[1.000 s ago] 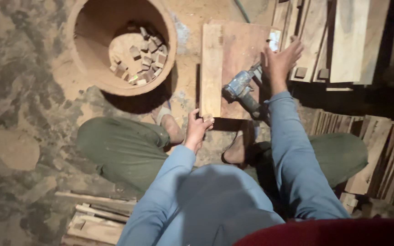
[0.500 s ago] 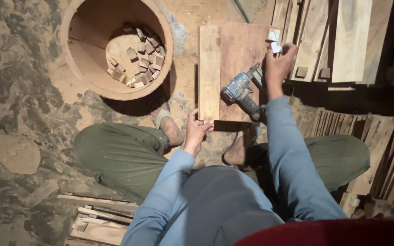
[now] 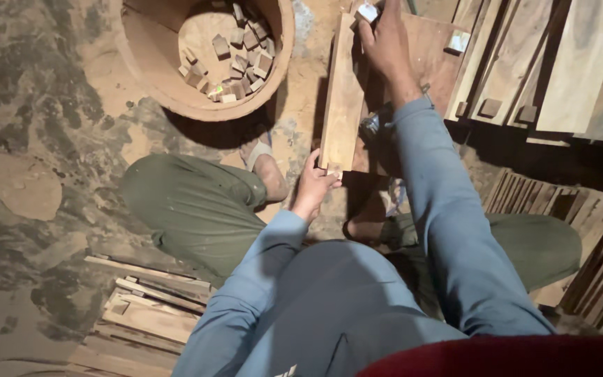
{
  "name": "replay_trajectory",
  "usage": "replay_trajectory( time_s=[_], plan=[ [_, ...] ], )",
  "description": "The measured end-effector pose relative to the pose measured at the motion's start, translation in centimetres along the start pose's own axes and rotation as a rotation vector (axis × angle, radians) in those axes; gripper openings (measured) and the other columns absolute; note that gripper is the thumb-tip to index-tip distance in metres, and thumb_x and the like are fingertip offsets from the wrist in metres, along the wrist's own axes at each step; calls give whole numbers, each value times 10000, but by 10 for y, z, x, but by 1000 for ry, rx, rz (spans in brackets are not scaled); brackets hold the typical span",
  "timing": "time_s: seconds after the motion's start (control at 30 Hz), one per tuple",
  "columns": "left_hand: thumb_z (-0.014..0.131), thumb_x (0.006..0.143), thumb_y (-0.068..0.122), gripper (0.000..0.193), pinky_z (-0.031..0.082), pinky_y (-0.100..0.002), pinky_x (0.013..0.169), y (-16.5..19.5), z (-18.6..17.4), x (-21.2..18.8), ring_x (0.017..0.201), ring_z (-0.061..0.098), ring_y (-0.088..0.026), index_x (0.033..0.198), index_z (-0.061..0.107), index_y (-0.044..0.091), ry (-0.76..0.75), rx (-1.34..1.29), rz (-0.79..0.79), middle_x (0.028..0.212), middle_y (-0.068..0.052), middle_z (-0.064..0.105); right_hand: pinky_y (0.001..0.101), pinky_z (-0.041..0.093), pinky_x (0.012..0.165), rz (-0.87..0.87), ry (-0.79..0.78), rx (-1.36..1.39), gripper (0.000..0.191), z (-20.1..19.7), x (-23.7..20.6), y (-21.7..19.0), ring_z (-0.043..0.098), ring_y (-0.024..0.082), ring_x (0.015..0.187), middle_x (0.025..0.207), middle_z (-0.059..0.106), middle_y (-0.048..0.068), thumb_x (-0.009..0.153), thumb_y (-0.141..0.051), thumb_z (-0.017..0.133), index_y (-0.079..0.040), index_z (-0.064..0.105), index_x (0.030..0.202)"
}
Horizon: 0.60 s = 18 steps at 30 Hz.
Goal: The person sits on the floor and repeatedly applies glue to small wooden blocks, then uses a nail gun to attach them to a longer wooden plank. The person handles the blocks and plank one at a time, aligning and fastening each piece.
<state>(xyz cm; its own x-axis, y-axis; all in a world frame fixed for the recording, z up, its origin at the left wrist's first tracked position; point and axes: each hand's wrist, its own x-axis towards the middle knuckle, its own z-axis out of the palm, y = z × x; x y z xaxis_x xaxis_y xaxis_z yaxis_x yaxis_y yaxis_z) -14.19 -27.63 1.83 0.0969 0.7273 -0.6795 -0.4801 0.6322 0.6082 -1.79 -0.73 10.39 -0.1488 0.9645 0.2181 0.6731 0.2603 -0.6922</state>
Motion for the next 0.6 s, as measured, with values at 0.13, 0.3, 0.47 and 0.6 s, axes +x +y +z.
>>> replay_trajectory(
  time_s=[0.13,0.3,0.47,0.6],
  plan=[
    [666,879,-76,912,599,-293,709,-4,-6,-12,896,692,-157,1606,161,143,7,27,-78,1108,-116,696,495,530,881,14,-67,100,515,0,-18,-3,647,464,1048,1144,651,248,994,-141,754,23,398,1329],
    [682,859,-76,947,563,-295,637,-7,-10,-15,811,670,-172,1608,157,170,25,37,-139,1057,-141,688,387,608,980,-62,16,235,387,-24,-34,-12,723,294,1092,1167,688,152,986,-105,805,-17,540,1253],
    [686,859,-80,946,562,-308,620,-11,-14,-16,767,659,-183,1606,145,129,11,-22,-123,995,-134,678,308,551,964,317,-321,651,516,-61,-130,-25,656,139,1068,1155,671,37,822,-83,792,12,585,1285],
    [681,864,-94,944,549,-310,624,-15,-16,-18,752,646,-184,1596,129,132,12,-84,-130,981,-124,664,284,555,856,564,-402,830,499,-56,-215,-35,662,150,974,1119,681,60,836,0,744,-11,604,1315]
  ],
)
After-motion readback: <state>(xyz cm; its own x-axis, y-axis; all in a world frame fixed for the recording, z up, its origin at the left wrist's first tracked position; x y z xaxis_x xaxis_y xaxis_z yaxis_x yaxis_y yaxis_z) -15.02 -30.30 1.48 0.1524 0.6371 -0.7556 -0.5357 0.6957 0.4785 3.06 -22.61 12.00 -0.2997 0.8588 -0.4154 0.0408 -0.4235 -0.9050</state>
